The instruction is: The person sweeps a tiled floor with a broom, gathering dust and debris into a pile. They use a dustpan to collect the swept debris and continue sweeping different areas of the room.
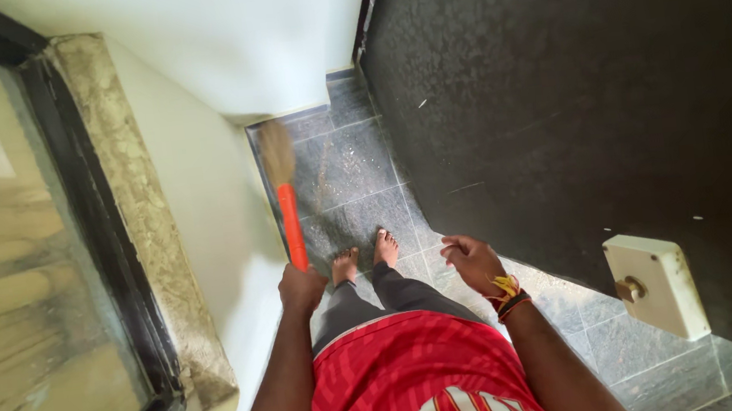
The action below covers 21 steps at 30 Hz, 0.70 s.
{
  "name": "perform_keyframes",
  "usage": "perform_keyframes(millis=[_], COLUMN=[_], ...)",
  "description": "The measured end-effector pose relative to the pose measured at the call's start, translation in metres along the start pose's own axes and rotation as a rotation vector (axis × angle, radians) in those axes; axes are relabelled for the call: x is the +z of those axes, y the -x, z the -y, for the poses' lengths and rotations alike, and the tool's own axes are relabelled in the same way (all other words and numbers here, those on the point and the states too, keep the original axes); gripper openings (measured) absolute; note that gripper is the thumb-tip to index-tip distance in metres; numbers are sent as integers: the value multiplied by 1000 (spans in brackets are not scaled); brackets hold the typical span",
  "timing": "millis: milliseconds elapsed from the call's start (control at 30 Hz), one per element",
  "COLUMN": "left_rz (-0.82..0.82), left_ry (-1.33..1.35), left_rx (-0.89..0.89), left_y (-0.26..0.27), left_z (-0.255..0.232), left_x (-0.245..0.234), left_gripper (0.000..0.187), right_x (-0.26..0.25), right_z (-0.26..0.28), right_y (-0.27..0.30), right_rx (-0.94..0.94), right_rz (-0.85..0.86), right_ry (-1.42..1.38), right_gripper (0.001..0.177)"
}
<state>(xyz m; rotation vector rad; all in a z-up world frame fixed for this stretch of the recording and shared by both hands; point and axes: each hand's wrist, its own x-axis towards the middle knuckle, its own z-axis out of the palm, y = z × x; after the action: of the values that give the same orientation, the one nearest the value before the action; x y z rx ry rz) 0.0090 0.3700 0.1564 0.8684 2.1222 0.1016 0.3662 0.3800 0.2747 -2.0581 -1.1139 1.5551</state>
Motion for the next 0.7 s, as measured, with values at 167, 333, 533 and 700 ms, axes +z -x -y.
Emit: perform_keyframes(millis=[167, 333, 533, 700], left_rz=[298, 496, 426, 297], left_ry=[-206, -424, -439, -459], left_rx=[-156, -56, 86, 171], left_y=[-67, -37, 45, 21], left_z=[-9, 6, 23, 12], left_x=[-11, -8, -30, -67], left_gripper=[35, 43, 36, 41], right_x=[1, 0, -12, -17], right_z=[0, -19, -36, -25], right_y=[2, 2, 9, 26], right_rx=[35, -23, -63, -51], right_rz=[-22, 15, -23, -53], right_ry=[92, 100, -5, 40], right_gripper=[44, 44, 43, 42])
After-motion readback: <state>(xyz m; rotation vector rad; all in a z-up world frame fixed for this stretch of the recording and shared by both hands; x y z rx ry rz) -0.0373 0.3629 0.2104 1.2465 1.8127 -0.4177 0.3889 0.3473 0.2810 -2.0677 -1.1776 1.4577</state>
